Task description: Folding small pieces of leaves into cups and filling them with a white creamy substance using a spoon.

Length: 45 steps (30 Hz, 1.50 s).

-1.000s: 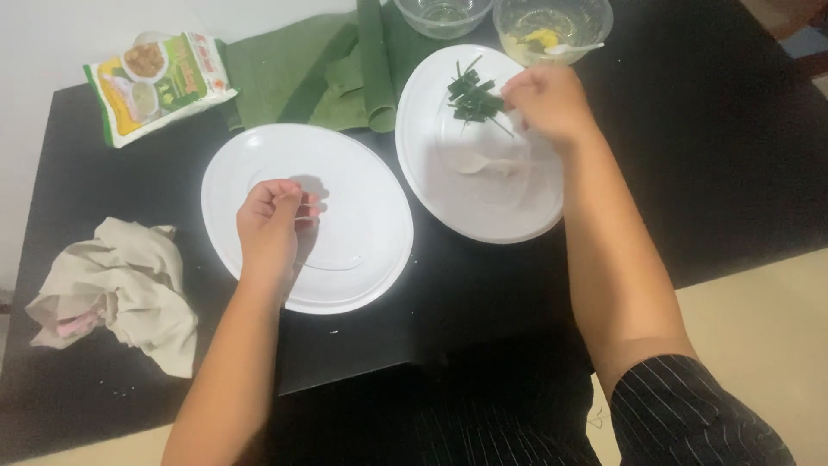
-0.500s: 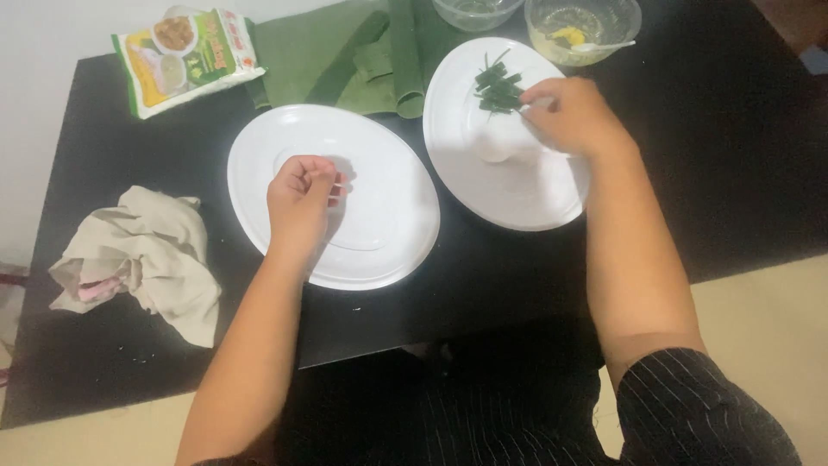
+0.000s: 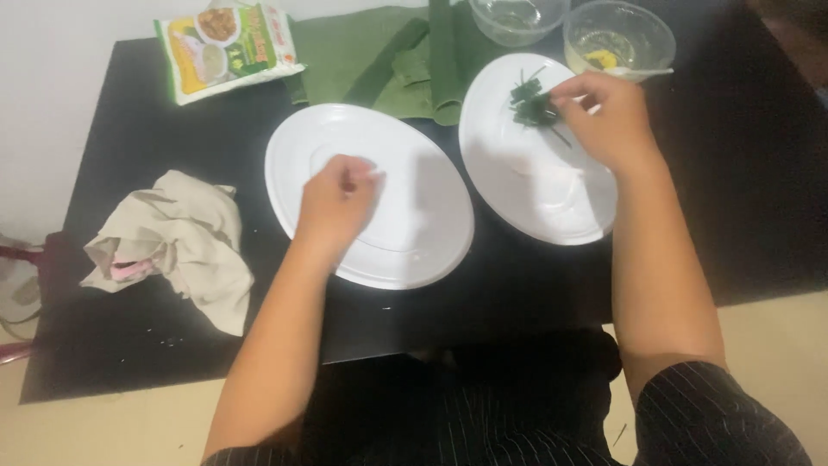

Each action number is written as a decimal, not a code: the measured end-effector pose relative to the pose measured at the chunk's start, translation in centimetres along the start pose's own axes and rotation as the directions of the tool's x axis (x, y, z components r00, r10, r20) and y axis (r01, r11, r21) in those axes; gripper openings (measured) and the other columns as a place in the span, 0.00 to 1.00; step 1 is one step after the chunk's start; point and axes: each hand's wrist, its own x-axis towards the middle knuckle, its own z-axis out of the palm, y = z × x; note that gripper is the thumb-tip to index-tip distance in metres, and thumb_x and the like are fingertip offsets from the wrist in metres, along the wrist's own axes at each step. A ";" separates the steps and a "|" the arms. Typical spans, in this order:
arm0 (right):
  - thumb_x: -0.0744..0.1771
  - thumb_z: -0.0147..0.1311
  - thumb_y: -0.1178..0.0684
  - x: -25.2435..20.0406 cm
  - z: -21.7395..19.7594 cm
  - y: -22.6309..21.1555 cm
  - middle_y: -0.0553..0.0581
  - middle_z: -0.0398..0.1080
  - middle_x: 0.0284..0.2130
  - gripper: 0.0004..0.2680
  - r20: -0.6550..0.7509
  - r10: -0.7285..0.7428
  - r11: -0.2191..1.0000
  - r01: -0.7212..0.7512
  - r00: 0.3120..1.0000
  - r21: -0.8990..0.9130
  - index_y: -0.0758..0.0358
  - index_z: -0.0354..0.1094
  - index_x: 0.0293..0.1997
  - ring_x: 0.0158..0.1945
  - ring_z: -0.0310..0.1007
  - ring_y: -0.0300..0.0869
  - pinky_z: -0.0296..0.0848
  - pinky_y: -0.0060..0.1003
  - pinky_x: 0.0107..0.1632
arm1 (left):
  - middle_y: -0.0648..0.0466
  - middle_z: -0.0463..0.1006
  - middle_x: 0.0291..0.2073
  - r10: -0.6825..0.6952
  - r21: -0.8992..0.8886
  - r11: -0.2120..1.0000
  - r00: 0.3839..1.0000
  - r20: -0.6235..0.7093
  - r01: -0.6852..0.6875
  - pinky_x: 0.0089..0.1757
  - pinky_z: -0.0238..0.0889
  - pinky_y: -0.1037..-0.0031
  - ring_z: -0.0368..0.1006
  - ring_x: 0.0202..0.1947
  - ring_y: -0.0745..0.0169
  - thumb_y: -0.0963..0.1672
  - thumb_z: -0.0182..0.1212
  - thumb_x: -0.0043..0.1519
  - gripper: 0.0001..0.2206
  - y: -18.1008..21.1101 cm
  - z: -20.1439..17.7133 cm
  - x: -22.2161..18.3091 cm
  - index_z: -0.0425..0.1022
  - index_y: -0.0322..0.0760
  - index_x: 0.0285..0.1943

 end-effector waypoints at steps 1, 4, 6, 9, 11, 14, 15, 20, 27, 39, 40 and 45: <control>0.69 0.55 0.56 0.3 0.7 -0.6 0.48 0.75 0.43 0.04 0.031 -0.090 0.996 0.090 0.995 0.010 0.56 0.76 0.45 0.40 0.68 0.38 0.68 0.37 0.46 | 0.60 0.78 0.46 0.082 0.238 0.966 0.994 0.071 -0.097 0.47 0.61 0.68 0.72 0.44 0.63 0.51 0.54 0.59 0.14 -0.9 0.1 0.7 0.75 0.47 0.50; 0.68 0.54 0.54 1.4 3.2 -4.8 0.49 0.76 0.43 0.05 0.182 -0.221 0.972 0.232 0.958 -0.041 0.55 0.76 0.45 0.39 0.69 0.40 0.67 0.37 0.47 | 0.51 0.74 0.49 0.129 0.621 0.750 0.971 0.202 -0.229 0.50 0.59 0.53 0.70 0.50 0.45 0.49 0.50 0.61 0.15 -1.4 0.4 0.9 0.73 0.40 0.52; 0.67 0.53 0.50 2.4 5.4 -7.4 0.48 0.76 0.43 0.07 0.302 -0.248 0.953 0.288 0.921 -0.097 0.52 0.77 0.45 0.38 0.70 0.42 0.67 0.38 0.46 | 0.44 0.72 0.43 0.104 0.760 0.597 0.965 0.243 -0.255 0.46 0.61 0.48 0.67 0.48 0.37 0.47 0.50 0.61 0.11 -2.0 1.0 0.7 0.72 0.36 0.45; 0.68 0.51 0.50 5.4 10.0 -9.7 0.56 0.75 0.48 0.10 0.412 -0.445 0.795 0.562 0.795 -0.227 0.58 0.74 0.50 0.51 0.71 0.52 0.67 0.50 0.48 | 0.47 0.70 0.46 0.205 0.791 0.523 0.948 0.244 -0.317 0.42 0.64 0.51 0.66 0.49 0.39 0.51 0.54 0.62 0.14 -3.8 1.6 1.0 0.70 0.42 0.50; 0.64 0.47 0.56 8.3 14.0 -10.4 0.54 0.74 0.46 0.12 0.467 -0.399 0.710 0.588 0.789 -0.387 0.49 0.74 0.48 0.52 0.70 0.56 0.71 0.57 0.39 | 0.45 0.72 0.45 0.221 0.751 0.579 0.947 0.232 -0.319 0.44 0.61 0.50 0.66 0.49 0.35 0.50 0.56 0.54 0.16 -4.1 1.8 1.1 0.74 0.42 0.47; 0.63 0.45 0.62 11.2 18.7 -10.9 0.58 0.70 0.54 0.21 0.567 -0.330 0.620 0.626 0.755 -0.473 0.47 0.67 0.63 0.54 0.68 0.59 0.71 0.56 0.41 | 0.45 0.71 0.46 0.190 0.755 0.557 0.938 0.291 -0.347 0.45 0.62 0.52 0.68 0.48 0.39 0.56 0.59 0.54 0.22 -2.9 1.1 0.2 0.76 0.43 0.50; 0.63 0.45 0.62 11.2 19.1 -11.6 0.58 0.70 0.54 0.21 0.569 -0.334 0.616 0.631 0.751 -0.471 0.47 0.67 0.63 0.54 0.68 0.59 0.71 0.56 0.41 | 0.45 0.71 0.46 0.189 0.755 0.560 0.940 0.285 -0.342 0.45 0.62 0.52 0.68 0.48 0.39 0.56 0.59 0.54 0.22 -3.4 1.4 0.4 0.76 0.43 0.50; 0.64 0.61 0.50 11.7 20.8 -14.2 0.60 0.64 0.60 0.23 0.740 -0.152 0.621 0.646 0.656 -0.445 0.46 0.61 0.68 0.58 0.66 0.60 0.71 0.55 0.48 | 0.51 0.73 0.47 0.219 0.804 0.471 0.931 0.291 -0.362 0.45 0.58 0.59 0.68 0.47 0.47 0.62 0.58 0.54 0.26 -4.6 2.4 0.6 0.74 0.50 0.53; 0.67 0.53 0.45 12.6 21.4 -12.7 0.57 0.74 0.48 0.15 0.724 -0.272 0.599 0.700 0.634 -0.389 0.54 0.69 0.59 0.48 0.72 0.56 0.70 0.51 0.42 | 0.48 0.76 0.48 0.090 0.674 0.653 0.918 0.386 -0.347 0.50 0.59 0.57 0.71 0.49 0.41 0.58 0.62 0.57 0.28 -4.2 3.2 0.3 0.68 0.36 0.55; 0.66 0.54 0.59 15.3 19.8 -9.3 0.60 0.78 0.39 0.06 -0.220 -0.687 0.725 0.671 0.692 -0.152 0.61 0.74 0.46 0.39 0.76 0.52 0.72 0.43 0.43 | 0.47 0.76 0.42 0.201 0.438 0.832 0.922 0.331 -0.339 0.41 0.65 0.56 0.72 0.44 0.42 0.55 0.52 0.62 0.21 -4.1 2.7 0.8 0.67 0.37 0.50; 0.62 0.53 0.59 14.5 18.3 -10.1 0.54 0.77 0.31 0.06 -0.408 -0.574 0.794 0.605 0.710 -0.063 0.58 0.75 0.38 0.34 0.75 0.46 0.71 0.41 0.38 | 0.50 0.77 0.39 0.235 0.315 0.893 0.930 0.284 -0.322 0.43 0.65 0.59 0.73 0.42 0.47 0.55 0.54 0.60 0.22 -4.1 2.8 0.9 0.70 0.38 0.54; 0.63 0.64 0.61 7.7 12.2 -13.7 0.58 0.73 0.26 0.08 -0.519 -0.078 0.496 0.485 0.851 0.720 0.62 0.65 0.36 0.21 0.80 0.46 0.81 0.38 0.28 | 0.55 0.81 0.41 0.252 -0.084 0.967 0.945 0.207 -0.239 0.45 0.67 0.71 0.75 0.38 0.64 0.53 0.58 0.57 0.22 -1.8 1.6 -0.1 0.78 0.42 0.55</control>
